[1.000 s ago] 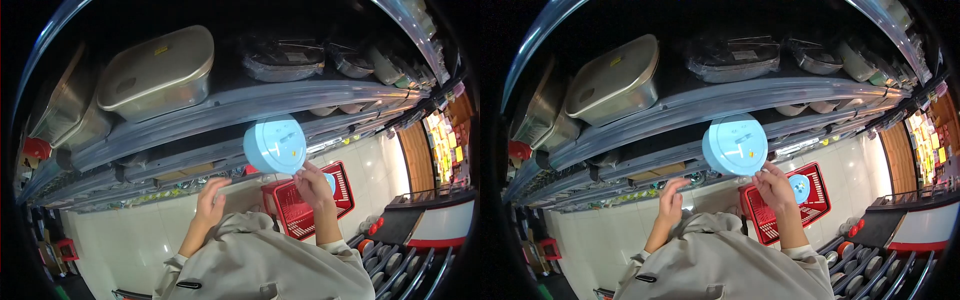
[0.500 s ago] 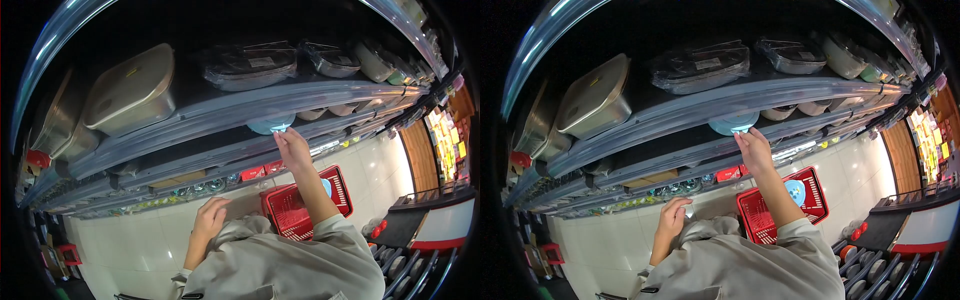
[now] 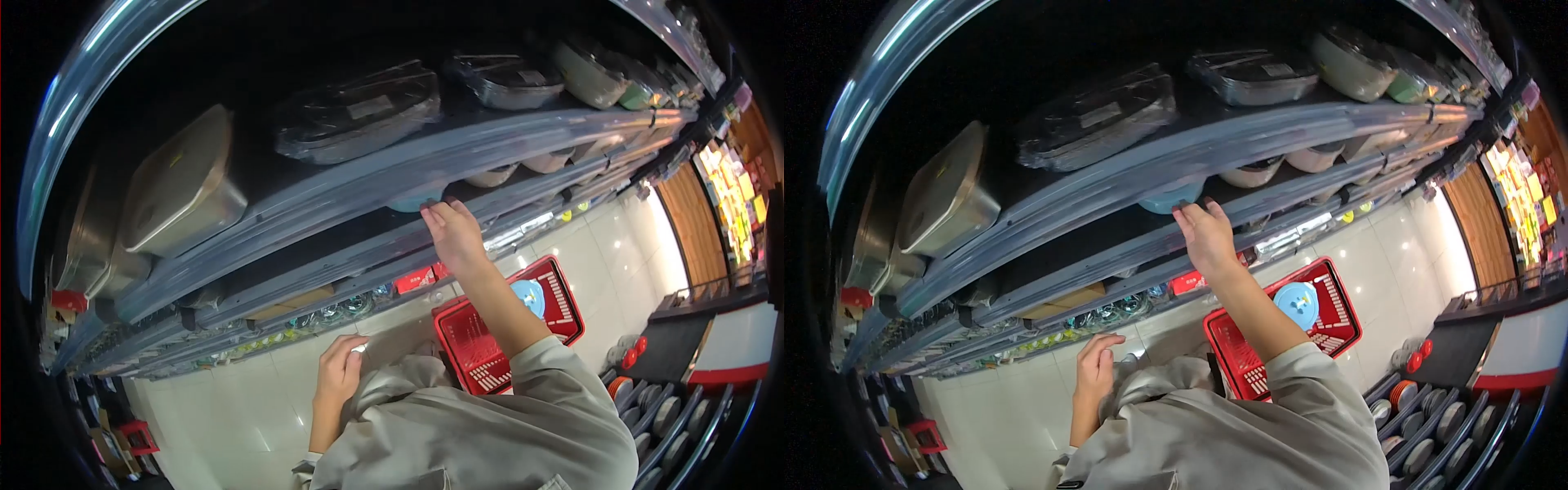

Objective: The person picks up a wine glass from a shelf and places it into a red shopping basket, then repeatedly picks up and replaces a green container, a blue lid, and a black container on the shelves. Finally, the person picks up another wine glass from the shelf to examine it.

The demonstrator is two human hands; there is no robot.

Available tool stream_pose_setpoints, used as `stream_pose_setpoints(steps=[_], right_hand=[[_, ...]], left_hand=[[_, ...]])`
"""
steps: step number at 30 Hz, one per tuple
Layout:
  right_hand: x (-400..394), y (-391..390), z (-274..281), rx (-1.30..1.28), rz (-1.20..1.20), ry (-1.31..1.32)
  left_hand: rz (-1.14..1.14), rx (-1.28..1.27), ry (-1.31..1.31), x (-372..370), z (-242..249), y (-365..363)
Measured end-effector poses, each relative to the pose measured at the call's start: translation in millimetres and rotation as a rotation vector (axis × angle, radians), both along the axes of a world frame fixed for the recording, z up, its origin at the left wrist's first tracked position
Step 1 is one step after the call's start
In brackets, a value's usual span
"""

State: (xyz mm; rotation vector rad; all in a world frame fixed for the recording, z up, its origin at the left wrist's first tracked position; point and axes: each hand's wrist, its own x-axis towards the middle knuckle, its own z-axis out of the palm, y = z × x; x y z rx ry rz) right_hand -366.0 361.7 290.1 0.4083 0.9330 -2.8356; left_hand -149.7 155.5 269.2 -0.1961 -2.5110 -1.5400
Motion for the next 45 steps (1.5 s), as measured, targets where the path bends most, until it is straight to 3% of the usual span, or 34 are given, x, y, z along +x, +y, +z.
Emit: stream_pose_setpoints(steps=[4,9,16,24,29,45], right_hand=[[20.0,0.7,-5.3,-0.081,-0.042,-0.047],[89.0,25.0,-37.5,0.006,-0.032,-0.065],[211.6,91.6,-168.1,0.239,0.021,-0.589],[230.7,163.4,-272.8,0.026,-0.228,-0.767],[209.8,173.0,-288.3,0.021,-0.389,-0.718],[202.6,180.9,-297.4,0.027,-0.51,-0.663]], left_hand=[[-0.086,-0.022,-0.074,-8.6,5.1,11.5],[-0.214,-0.024,-0.111,-21.7,-7.2,27.9],[-0.364,-0.054,-0.247,-34.4,-15.3,61.0],[-0.43,-0.089,-0.305,-28.7,-32.0,82.5],[-0.448,-0.112,-0.307,-21.8,-39.1,90.9],[-0.428,-0.132,-0.325,-14.6,-35.2,108.8]])
